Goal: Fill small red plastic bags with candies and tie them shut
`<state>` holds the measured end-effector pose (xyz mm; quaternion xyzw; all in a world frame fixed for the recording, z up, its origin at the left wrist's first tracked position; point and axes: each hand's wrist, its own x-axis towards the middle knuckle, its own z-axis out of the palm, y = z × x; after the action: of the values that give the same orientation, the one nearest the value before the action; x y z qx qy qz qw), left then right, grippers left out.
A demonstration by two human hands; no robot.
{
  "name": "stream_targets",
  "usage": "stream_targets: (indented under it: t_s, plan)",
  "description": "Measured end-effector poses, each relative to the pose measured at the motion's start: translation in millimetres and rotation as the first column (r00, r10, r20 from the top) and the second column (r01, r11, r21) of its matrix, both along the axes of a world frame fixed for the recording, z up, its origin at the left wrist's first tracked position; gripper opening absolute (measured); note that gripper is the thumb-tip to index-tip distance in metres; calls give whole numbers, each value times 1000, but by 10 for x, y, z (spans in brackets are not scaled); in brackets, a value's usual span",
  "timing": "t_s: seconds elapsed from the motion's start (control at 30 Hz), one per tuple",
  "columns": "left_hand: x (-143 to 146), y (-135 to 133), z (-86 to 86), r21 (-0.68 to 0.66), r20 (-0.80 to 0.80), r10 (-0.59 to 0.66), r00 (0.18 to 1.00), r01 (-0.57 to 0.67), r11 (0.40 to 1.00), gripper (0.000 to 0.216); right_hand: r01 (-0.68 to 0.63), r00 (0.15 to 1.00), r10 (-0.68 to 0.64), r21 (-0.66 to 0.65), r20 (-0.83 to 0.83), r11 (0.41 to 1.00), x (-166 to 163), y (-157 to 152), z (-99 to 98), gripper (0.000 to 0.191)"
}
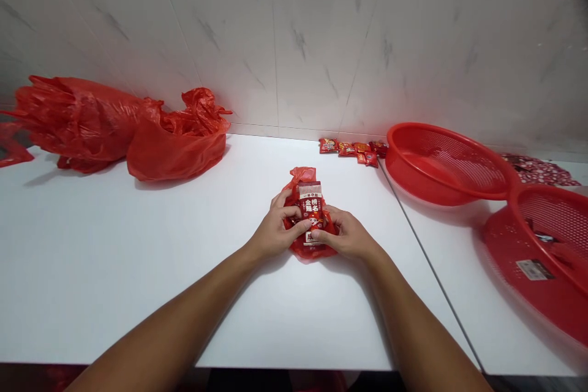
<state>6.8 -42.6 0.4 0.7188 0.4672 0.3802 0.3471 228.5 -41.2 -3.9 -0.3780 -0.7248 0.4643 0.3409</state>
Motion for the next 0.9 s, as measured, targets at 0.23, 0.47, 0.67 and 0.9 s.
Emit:
stream_targets:
  t_s: [0.23,0.47,0.67,0.9]
  plan:
    - [10,-10,24,-15,-2,7,1000,-7,1000,25,-5,1000,5,5,-1,1000,3,-12,11,20]
    - [-11,21,-44,57,14,-1,1000,0,998,24,-11,1000,11,17,-4,1000,1,-14,15,20]
    - [-11,23,-57,57,10,2,1000,-3,998,23,-13,1000,13,28,1,1000,1,-8,8,21]
    - [-20,31,-71,54,11,-11,1000,10,998,23,-11,1000,10,34,17,999,1,-9,6,22]
